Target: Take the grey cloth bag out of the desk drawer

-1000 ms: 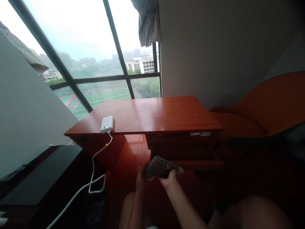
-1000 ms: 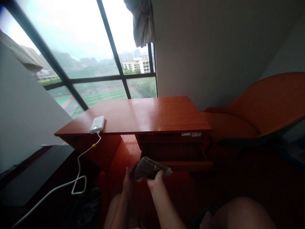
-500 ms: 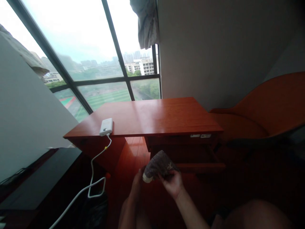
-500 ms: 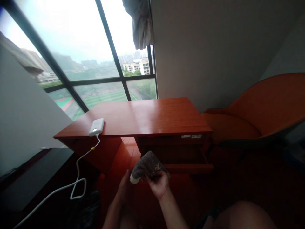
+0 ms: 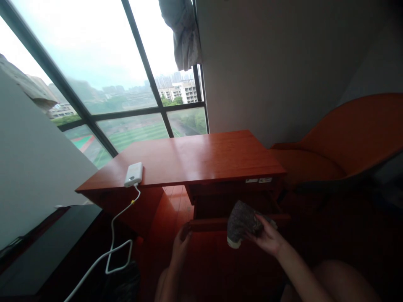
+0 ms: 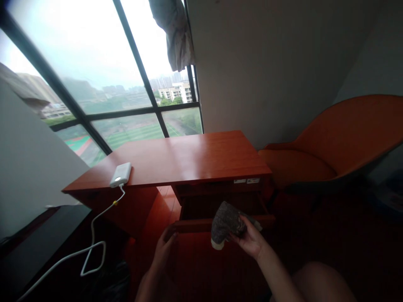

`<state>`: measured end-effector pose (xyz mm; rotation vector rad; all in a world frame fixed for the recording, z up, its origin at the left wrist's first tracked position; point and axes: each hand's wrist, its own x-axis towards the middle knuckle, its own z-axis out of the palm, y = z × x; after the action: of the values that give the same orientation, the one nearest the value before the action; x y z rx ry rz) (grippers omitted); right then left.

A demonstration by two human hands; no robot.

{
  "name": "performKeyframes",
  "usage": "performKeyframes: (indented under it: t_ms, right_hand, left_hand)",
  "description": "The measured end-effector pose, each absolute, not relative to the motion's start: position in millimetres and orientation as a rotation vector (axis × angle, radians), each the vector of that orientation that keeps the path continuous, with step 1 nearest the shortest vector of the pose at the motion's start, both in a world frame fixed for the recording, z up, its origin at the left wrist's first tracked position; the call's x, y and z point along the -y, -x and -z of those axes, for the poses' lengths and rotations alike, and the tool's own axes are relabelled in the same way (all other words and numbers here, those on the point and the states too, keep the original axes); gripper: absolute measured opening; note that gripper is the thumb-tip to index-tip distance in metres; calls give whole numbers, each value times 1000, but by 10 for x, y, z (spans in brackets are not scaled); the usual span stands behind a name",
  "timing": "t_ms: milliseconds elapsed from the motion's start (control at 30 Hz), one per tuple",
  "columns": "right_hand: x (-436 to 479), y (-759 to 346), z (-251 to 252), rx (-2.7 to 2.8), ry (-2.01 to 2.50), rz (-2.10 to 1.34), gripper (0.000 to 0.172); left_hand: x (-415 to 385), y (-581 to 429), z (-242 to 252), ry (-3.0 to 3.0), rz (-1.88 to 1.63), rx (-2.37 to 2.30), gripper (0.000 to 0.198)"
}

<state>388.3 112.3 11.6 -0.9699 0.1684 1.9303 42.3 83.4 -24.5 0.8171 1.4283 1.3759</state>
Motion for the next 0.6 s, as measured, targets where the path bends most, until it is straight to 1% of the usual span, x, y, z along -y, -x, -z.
performKeyframes:
  t_ms: [200,233,333,400,500,600]
  right_hand:
    - [-1143,-4666,21,-205,1071,-1867,29]
    - [-1132,-4796,58,-183,1089,-1849,30]
    - [-1061,-5082,191,-74,1118,-1784,41]
    - [-993,-5162,293,-23,1153,-1729,43]
    - [-905,-5138,434,-11,1226,-1660,29]
    - [-869,-5031,515,21,1317,-1652,20]
  left_hand:
    - [-868,-431,257,-953,-1312,-1507,50]
    - [-885,-438,267,-991,-1299,-1539,50]
    - [-948,-461,285,-1108,-1237,-1651,51]
    - [-990,-472,277,-1191,-1187,-1709,49]
    - [-1040,-476,245,-1295,-1127,-1728,44]
    - [-1086,-479,207,-1351,-1105,-1739,41]
